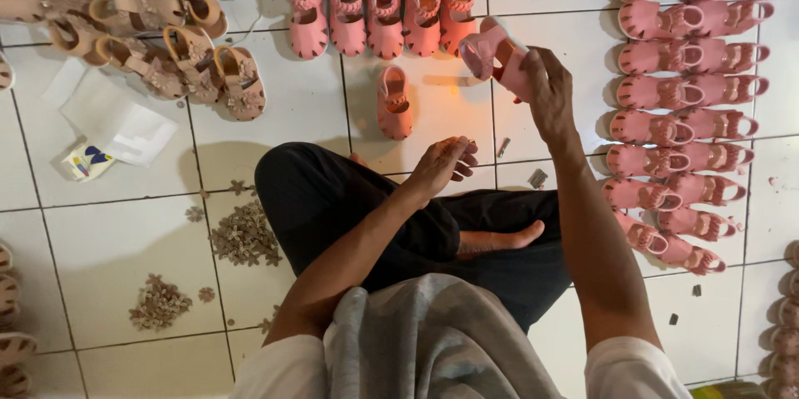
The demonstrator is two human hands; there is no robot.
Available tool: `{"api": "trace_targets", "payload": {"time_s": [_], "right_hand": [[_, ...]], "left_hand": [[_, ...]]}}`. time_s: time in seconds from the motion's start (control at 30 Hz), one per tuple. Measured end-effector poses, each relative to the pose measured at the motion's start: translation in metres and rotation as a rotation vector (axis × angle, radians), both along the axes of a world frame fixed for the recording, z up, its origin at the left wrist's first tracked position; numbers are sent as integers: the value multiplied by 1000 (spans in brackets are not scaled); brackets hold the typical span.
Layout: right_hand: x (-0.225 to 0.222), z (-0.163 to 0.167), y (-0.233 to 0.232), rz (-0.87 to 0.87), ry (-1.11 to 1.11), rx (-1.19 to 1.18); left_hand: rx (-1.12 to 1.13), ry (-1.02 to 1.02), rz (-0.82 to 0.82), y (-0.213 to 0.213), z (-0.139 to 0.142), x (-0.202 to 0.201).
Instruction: The person sits on the floor and holds pink children's sandals one at a time, passing their edges over the flame of a lit candle and using a lighter to melt and smooth rough edges. They rotate each sandal to treat different areas, then place the finished sandal into rows of completed sandals on the floor.
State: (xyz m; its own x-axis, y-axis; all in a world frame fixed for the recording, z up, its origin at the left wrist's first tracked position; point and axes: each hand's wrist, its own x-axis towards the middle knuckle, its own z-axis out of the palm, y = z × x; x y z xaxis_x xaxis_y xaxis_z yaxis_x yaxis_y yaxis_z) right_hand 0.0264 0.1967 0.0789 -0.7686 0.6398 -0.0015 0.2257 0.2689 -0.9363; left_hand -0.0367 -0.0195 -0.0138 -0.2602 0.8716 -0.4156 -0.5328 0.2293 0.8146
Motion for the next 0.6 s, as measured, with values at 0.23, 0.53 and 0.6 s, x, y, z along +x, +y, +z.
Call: {"api": "trace_targets", "payload": {"time_s": [0.23, 0.53, 0.6], "right_hand": [[27, -1, 2, -85, -69, 51], [20, -14, 9, -82, -81, 145], [20, -16, 10, -78, -79, 202]], "left_hand": [[-9, -12, -32, 7, -5, -1], [-34, 3, -38, 4, -4, -3], [-30, -6, -32, 1, -5, -4]]}}
